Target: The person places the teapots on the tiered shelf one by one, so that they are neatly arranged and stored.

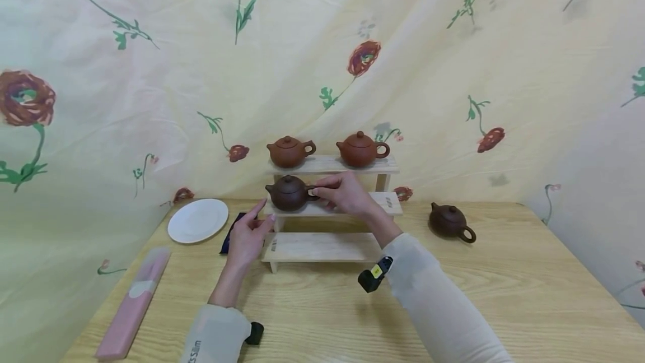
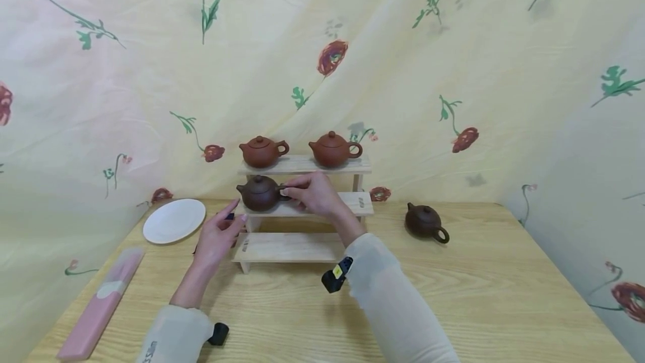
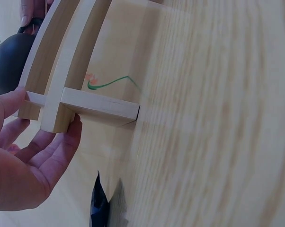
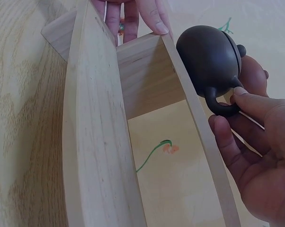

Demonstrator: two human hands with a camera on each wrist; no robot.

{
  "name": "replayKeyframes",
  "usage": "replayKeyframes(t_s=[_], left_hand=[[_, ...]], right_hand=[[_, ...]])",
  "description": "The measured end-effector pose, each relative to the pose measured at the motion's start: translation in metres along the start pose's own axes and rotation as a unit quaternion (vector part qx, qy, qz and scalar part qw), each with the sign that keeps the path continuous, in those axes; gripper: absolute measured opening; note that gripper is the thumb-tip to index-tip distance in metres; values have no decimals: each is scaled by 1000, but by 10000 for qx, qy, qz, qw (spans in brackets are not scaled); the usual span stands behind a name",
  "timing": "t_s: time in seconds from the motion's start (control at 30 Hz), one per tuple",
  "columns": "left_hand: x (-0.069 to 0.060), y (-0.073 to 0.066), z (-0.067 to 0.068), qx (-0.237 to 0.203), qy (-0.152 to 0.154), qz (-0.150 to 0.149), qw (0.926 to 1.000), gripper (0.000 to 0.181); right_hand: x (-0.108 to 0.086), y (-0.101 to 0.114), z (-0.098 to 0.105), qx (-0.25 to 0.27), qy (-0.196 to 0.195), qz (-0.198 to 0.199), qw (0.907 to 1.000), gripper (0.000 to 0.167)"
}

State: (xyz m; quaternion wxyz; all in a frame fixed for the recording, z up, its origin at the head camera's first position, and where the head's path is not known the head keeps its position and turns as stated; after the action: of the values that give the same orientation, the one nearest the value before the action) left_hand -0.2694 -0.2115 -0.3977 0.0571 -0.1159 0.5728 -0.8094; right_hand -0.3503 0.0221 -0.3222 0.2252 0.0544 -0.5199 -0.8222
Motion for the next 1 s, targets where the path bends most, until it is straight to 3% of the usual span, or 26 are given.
replayKeyframes(t_s=[0.5, 0.67, 1.0], left_hand=[[1, 0, 0, 110, 10, 56, 9999, 56], [1, 0, -1, 114, 32, -22, 9999, 57], [-2, -2, 0, 122, -42, 10, 9999, 57]], right_hand=[[-4, 2, 7, -262, 136, -182, 9994, 23], [-14, 10, 28, -554, 61, -143, 9983, 26], [-43, 21, 82, -1088, -482, 198, 9927, 30]])
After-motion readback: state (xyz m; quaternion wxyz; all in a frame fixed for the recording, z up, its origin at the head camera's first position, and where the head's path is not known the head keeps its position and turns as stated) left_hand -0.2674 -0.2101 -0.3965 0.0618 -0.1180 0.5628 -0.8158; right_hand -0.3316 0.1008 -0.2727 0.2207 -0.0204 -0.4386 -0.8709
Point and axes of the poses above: each hand's wrist, its own x-axis towards the middle knuckle, its own z-axis out of the back of the hand, y = z × x, the point moved 5 cm from there along x, towards the middle knuckle, and after that the axes turned 1 degree about y, right-handed, at the moved point
